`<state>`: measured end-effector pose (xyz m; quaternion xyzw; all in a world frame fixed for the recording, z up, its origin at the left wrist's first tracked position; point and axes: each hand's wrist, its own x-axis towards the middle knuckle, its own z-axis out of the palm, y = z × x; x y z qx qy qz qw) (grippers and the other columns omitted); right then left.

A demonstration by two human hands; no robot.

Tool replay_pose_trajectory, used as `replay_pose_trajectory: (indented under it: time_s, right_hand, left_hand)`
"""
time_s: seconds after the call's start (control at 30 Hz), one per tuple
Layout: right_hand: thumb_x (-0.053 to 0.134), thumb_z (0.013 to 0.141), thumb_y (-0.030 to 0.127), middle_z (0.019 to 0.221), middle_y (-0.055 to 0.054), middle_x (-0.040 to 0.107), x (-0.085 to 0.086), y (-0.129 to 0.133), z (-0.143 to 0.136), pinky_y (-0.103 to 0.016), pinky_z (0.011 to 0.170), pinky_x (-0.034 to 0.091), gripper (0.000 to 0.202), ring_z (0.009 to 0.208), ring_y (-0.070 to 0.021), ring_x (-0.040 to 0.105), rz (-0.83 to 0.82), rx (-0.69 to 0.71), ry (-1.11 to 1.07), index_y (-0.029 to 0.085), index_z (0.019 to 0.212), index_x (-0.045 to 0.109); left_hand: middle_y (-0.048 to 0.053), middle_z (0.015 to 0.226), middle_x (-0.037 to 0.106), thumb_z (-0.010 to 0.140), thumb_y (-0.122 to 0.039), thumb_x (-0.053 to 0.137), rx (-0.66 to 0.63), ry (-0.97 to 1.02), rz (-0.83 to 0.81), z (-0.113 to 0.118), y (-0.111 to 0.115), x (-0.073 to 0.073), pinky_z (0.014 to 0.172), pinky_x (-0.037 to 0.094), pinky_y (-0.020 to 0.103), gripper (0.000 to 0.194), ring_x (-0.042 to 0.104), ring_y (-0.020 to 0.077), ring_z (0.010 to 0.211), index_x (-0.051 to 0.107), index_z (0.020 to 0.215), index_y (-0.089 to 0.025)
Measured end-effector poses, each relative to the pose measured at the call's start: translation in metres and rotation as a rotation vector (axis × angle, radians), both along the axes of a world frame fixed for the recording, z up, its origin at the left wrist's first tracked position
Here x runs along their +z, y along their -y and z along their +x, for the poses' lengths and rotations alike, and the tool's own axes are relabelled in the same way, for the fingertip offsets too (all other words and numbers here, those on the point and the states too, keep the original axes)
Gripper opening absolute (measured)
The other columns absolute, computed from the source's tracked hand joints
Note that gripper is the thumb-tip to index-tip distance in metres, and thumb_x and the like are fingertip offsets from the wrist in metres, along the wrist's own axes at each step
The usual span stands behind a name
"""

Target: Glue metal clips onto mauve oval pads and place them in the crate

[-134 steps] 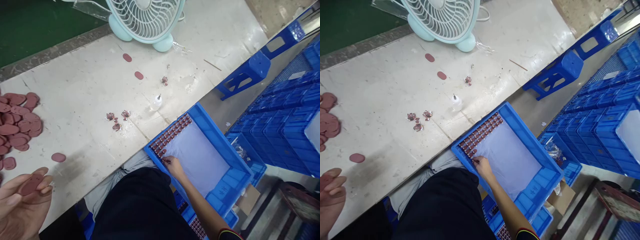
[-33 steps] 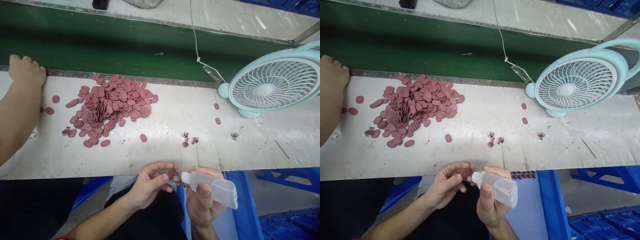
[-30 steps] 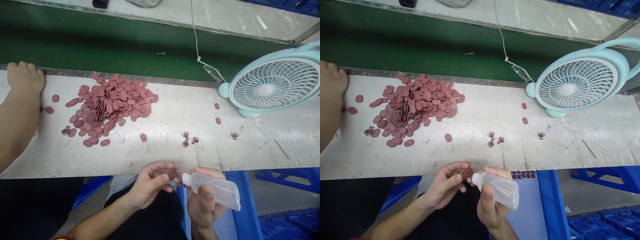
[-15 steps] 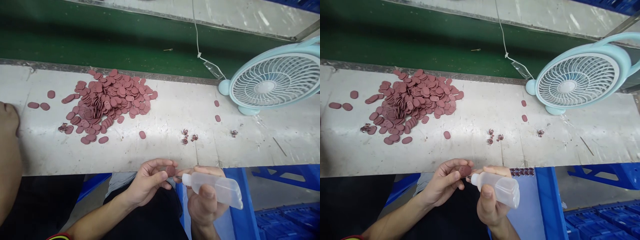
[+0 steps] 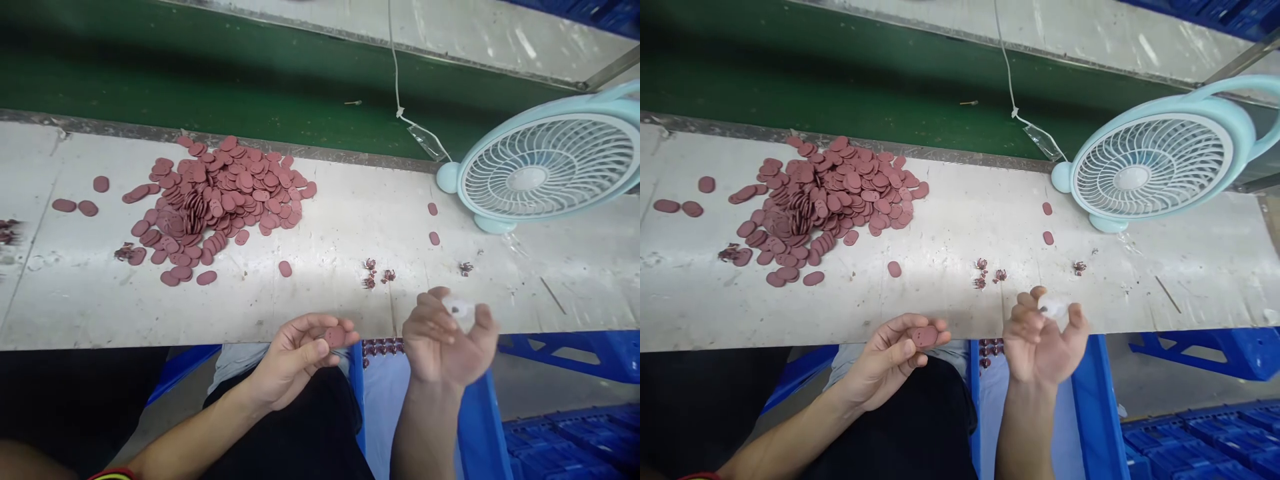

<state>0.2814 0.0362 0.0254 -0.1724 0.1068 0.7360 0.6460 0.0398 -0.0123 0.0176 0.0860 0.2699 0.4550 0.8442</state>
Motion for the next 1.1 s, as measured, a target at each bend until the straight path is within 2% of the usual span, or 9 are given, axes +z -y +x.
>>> replay_pose_trajectory:
  time_s: [0.1,0.2,0.3,0.4,0.5,0.67,0.9,1.0,1.1]
  right_hand:
    - [0.073,0.074,0.013,0.063,0.005,0.057,-0.038,-0.021,0.037,-0.018,0.037,0.053,0.033,0.052,-0.0112,0.061,-0.131,-0.043,-0.666,0.021,0.105,0.062]
    - [0.070,0.072,0.002,0.059,0.007,0.055,-0.054,-0.029,0.051,-0.016,0.034,0.052,0.033,0.048,-0.0097,0.060,-0.100,-0.073,-0.759,0.022,0.098,0.063]
    - [0.079,0.066,0.002,0.062,0.007,0.058,-0.044,-0.022,0.042,-0.013,0.034,0.052,0.045,0.049,-0.0086,0.062,0.032,-0.096,-0.659,0.020,0.105,0.065]
    - [0.070,0.084,0.027,0.064,0.007,0.063,-0.027,-0.012,0.025,-0.008,0.031,0.044,0.021,0.044,-0.0031,0.056,0.236,-0.041,0.339,0.017,0.102,0.069]
    - [0.059,0.092,0.028,0.088,0.000,0.075,-0.021,-0.012,0.011,-0.013,0.047,0.055,0.019,0.065,-0.0061,0.066,0.286,0.101,1.443,0.018,0.097,0.074]
    - [0.058,0.091,0.022,0.121,-0.010,0.067,-0.036,-0.032,0.008,-0.042,0.089,0.059,0.027,0.108,-0.0250,0.065,0.442,0.412,2.376,0.024,0.112,0.075]
    - [0.058,0.094,0.030,0.108,-0.010,0.070,-0.031,-0.025,0.005,-0.042,0.082,0.060,0.023,0.090,-0.0222,0.068,0.268,0.277,2.320,0.022,0.109,0.073]
    - [0.064,0.092,0.029,0.101,-0.006,0.073,-0.010,0.001,-0.017,-0.038,0.084,0.060,0.017,0.093,-0.0205,0.070,0.206,0.204,1.871,0.025,0.106,0.072]
    - [0.069,0.090,0.024,0.094,-0.003,0.074,0.012,0.030,-0.049,-0.034,0.081,0.061,0.015,0.089,-0.0189,0.072,0.248,0.355,1.393,0.028,0.103,0.074]
  left_hand:
    - [0.006,0.119,0.075,0.089,-0.014,0.068,0.005,-0.011,-0.028,-0.004,-0.001,-0.002,0.079,0.058,0.017,0.023,0.070,0.0237,0.114,0.075,0.109,-0.023]
    - [0.007,0.120,0.075,0.090,-0.016,0.068,0.032,-0.043,-0.071,-0.009,-0.002,-0.006,0.079,0.059,0.019,0.023,0.072,0.0226,0.108,0.075,0.110,-0.022]
    - [0.008,0.120,0.076,0.088,-0.016,0.070,0.078,-0.084,-0.113,-0.016,-0.004,-0.009,0.074,0.059,0.018,0.022,0.074,0.0209,0.103,0.076,0.109,-0.022]
    - [0.008,0.120,0.076,0.086,-0.018,0.072,0.118,-0.115,-0.140,-0.022,-0.006,-0.009,0.071,0.059,0.018,0.023,0.074,0.0210,0.102,0.076,0.109,-0.021]
    - [0.008,0.120,0.076,0.086,-0.018,0.073,0.130,-0.119,-0.147,-0.025,-0.007,-0.006,0.069,0.059,0.016,0.023,0.074,0.0211,0.102,0.076,0.109,-0.021]
    - [0.010,0.123,0.074,0.084,-0.017,0.074,0.105,-0.101,-0.139,-0.021,-0.008,-0.002,0.067,0.058,0.014,0.021,0.074,0.0234,0.104,0.078,0.105,-0.020]
    - [0.009,0.118,0.076,0.086,-0.018,0.072,0.087,-0.102,-0.107,-0.019,-0.003,-0.004,0.071,0.058,0.015,0.019,0.072,0.0237,0.108,0.078,0.104,-0.022]
    - [0.008,0.117,0.077,0.086,-0.017,0.072,0.082,-0.170,-0.043,-0.016,-0.001,-0.004,0.073,0.058,0.018,0.019,0.073,0.0236,0.106,0.078,0.103,-0.023]
    - [0.008,0.117,0.077,0.083,-0.016,0.075,0.100,-0.252,0.052,-0.010,-0.001,-0.002,0.075,0.059,0.022,0.020,0.073,0.0243,0.106,0.078,0.102,-0.023]
